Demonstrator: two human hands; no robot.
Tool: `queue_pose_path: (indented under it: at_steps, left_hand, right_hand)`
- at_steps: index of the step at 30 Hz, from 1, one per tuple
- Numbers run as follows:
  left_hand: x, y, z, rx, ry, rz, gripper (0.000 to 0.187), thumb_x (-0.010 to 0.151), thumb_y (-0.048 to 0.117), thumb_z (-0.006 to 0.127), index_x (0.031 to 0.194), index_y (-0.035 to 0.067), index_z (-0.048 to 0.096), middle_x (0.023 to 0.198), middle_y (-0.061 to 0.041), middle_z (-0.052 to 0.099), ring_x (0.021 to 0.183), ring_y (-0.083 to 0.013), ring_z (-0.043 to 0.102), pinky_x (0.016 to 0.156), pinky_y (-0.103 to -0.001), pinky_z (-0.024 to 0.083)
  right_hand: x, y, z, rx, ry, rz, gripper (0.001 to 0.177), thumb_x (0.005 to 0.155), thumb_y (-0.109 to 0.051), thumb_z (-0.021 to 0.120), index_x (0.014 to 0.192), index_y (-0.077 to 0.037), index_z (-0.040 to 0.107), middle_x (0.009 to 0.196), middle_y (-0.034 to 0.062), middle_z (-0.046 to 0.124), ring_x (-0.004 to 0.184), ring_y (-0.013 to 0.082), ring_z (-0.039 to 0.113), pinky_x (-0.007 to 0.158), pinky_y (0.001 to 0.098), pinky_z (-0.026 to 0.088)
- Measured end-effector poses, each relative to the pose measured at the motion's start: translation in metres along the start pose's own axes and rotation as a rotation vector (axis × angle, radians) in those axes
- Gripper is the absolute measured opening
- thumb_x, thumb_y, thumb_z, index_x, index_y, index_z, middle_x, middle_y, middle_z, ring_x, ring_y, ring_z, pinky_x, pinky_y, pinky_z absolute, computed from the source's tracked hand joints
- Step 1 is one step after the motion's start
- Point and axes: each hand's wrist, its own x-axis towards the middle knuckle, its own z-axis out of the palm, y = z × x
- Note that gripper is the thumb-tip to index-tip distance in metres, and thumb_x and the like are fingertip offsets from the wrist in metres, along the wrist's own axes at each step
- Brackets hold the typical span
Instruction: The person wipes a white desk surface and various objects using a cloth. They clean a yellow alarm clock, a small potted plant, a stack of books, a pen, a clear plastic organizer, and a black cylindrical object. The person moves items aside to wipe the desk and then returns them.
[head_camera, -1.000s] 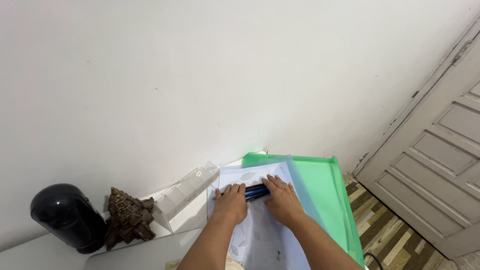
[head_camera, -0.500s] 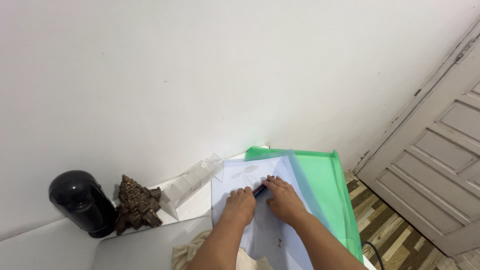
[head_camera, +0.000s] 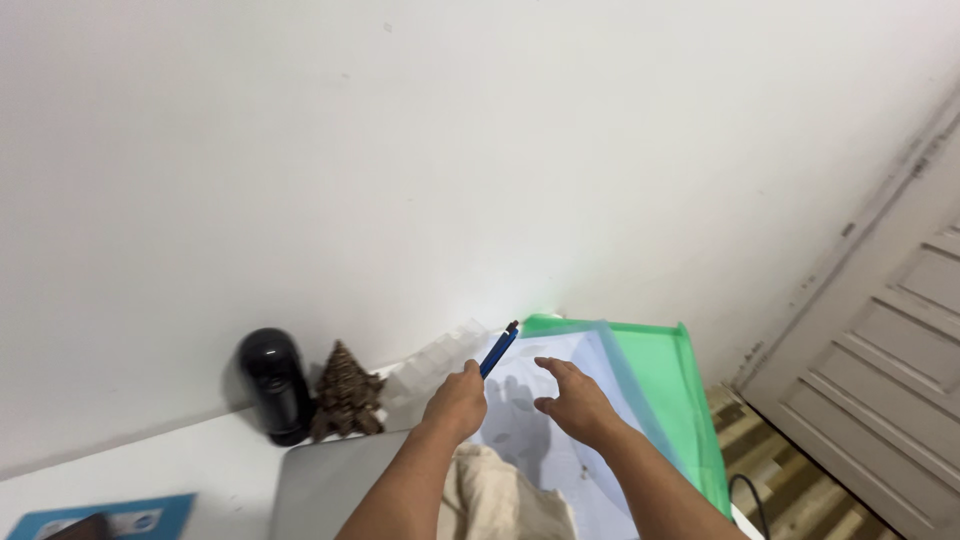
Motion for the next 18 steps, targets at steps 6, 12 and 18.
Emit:
queue_pose_path:
  at_steps: [6, 12, 18]
  left_hand:
    - [-0.073, -0.050, -0.058, -0.287, 0.122, -0.069, 0.026, 0.107, 0.021, 0.040, 0.122, 0.003, 0.050, 0.113, -0.022, 0.068, 0.108, -0.0361, 0.069, 0.094, -0.052, 0.053]
    - [-0.153, -0.152, -0.121, -0.577, 0.256, -0.333, 0.029, 0.108, 0.025, 0.039, 0.124, 0.002, 0.048, 0.105, -0.027, 0.070, 0.099, -0.0411, 0.073, 0.084, -0.053, 0.057]
    - [-0.215, -0.292, -0.149, -0.393, 0.592, -0.552, 0.032, 0.107, 0.022, 0.041, 0.127, -0.001, 0.049, 0.114, -0.025, 0.070, 0.106, -0.0375, 0.072, 0.088, -0.049, 0.058]
  right_hand:
    - [-0.004, -0.093, 0.036, 0.167, -0.108, -0.128, 0.048, 0.091, -0.029, 0.070, 0.136, -0.014, 0.064, 0.130, 0.0085, 0.071, 0.121, 0.0228, 0.067, 0.101, 0.0365, 0.055]
    - [-0.028, -0.224, 0.115, 0.375, -0.421, -0.177, 0.042, 0.095, -0.030, 0.064, 0.131, -0.008, 0.068, 0.114, 0.0098, 0.078, 0.102, 0.0188, 0.075, 0.084, 0.0355, 0.062]
    - [-0.061, -0.314, 0.193, 0.250, -0.631, -0.342, 0.042, 0.097, -0.030, 0.062, 0.131, -0.006, 0.067, 0.112, 0.0069, 0.076, 0.099, 0.0165, 0.075, 0.082, 0.0338, 0.063]
